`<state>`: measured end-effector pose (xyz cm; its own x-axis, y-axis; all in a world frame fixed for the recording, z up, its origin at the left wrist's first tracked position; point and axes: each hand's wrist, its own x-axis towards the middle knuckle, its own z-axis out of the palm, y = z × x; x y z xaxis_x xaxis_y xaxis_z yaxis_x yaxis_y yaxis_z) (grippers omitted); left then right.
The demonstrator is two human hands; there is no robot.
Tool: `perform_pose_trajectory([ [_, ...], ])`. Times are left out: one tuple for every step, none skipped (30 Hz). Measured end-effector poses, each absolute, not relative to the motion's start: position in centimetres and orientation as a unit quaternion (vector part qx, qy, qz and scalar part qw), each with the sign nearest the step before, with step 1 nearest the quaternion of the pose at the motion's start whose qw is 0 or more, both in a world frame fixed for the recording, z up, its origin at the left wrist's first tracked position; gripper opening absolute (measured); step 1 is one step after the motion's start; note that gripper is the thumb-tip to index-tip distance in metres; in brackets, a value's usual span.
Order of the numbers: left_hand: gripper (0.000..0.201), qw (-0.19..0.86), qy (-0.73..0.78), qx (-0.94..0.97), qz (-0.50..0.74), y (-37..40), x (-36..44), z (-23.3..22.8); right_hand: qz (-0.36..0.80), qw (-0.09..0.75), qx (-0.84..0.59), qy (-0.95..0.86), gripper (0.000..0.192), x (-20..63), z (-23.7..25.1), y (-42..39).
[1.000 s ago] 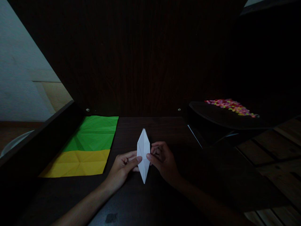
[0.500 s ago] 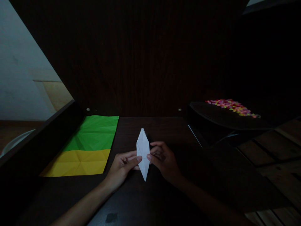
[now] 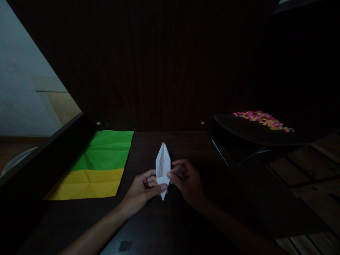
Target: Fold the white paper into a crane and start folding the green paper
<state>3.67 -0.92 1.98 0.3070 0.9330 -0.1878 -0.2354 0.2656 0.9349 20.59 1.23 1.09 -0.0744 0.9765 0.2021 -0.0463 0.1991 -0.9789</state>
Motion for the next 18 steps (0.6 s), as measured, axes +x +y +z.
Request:
perform_pose_trajectory([
  [0.042,0.686,0.403,0.431,0.426,-0.94,3.71,1.89,0.477,0.54,-0.416,-0.555,0.024,20.58,1.12,1.23],
  [0.043,0.687,0.401,0.432,0.424,-0.96,3.75,1.81,0.479,0.541,-0.414,-0.553,0.024,20.56,1.14,1.22],
  [0.043,0.687,0.4,0.434,0.423,-0.98,3.78,1.78,0.483,0.543,-0.412,-0.55,0.023,20.53,1.15,1.21],
  [0.042,0.685,0.401,0.438,0.422,-0.98,3.8,1.78,0.486,0.545,-0.411,-0.546,0.024,20.49,1.14,1.2],
  [0.041,0.682,0.403,0.443,0.42,-0.98,3.81,1.82,0.488,0.549,-0.41,-0.541,0.024,20.45,1.12,1.18],
  [0.04,0.676,0.407,0.448,0.419,-0.96,3.82,1.89,0.491,0.552,-0.409,-0.535,0.025,20.41,1.07,1.17],
  [0.039,0.671,0.412,0.454,0.418,-0.95,3.82,1.97,0.493,0.557,-0.408,-0.529,0.025,20.38,1.02,1.16],
  [0.038,0.666,0.416,0.458,0.416,-0.94,3.82,2.04,0.495,0.561,-0.407,-0.524,0.026,20.36,0.96,1.17],
  [0.038,0.663,0.419,0.462,0.415,-0.95,3.84,2.1,0.496,0.564,-0.406,-0.521,0.026,20.35,0.91,1.18],
  [0.04,0.66,0.419,0.465,0.415,-0.97,3.87,2.13,0.496,0.565,-0.405,-0.521,0.026,20.36,0.87,1.2],
  [0.042,0.658,0.419,0.465,0.418,-1.02,3.91,2.13,0.496,0.564,-0.404,-0.522,0.025,20.39,0.85,1.23],
  [0.047,0.656,0.418,0.463,0.426,-1.09,3.97,2.12,0.496,0.562,-0.403,-0.525,0.025,20.43,0.84,1.27],
  [0.052,0.652,0.418,0.456,0.438,-1.16,4.05,2.08,0.495,0.56,-0.404,-0.528,0.025,20.48,0.85,1.32],
  [0.057,0.647,0.417,0.449,0.454,-1.24,4.13,2.05,0.493,0.558,-0.406,-0.53,0.025,20.53,0.86,1.37],
  [0.06,0.641,0.416,0.441,0.471,-1.3,4.19,2.02,0.492,0.555,-0.408,-0.532,0.025,20.58,0.88,1.41],
  [0.062,0.633,0.415,0.435,0.487,-1.35,4.24,2.01,0.493,0.552,-0.41,-0.534,0.025,20.61,0.9,1.43],
  [0.064,0.623,0.415,0.433,0.502,-1.38,4.27,2.02,0.496,0.548,-0.41,-0.535,0.026,20.62,0.9,1.44],
  [0.064,0.611,0.415,0.435,0.515,-1.39,4.26,2.05,0.502,0.543,-0.408,-0.536,0.026,20.61,0.9,1.44],
])
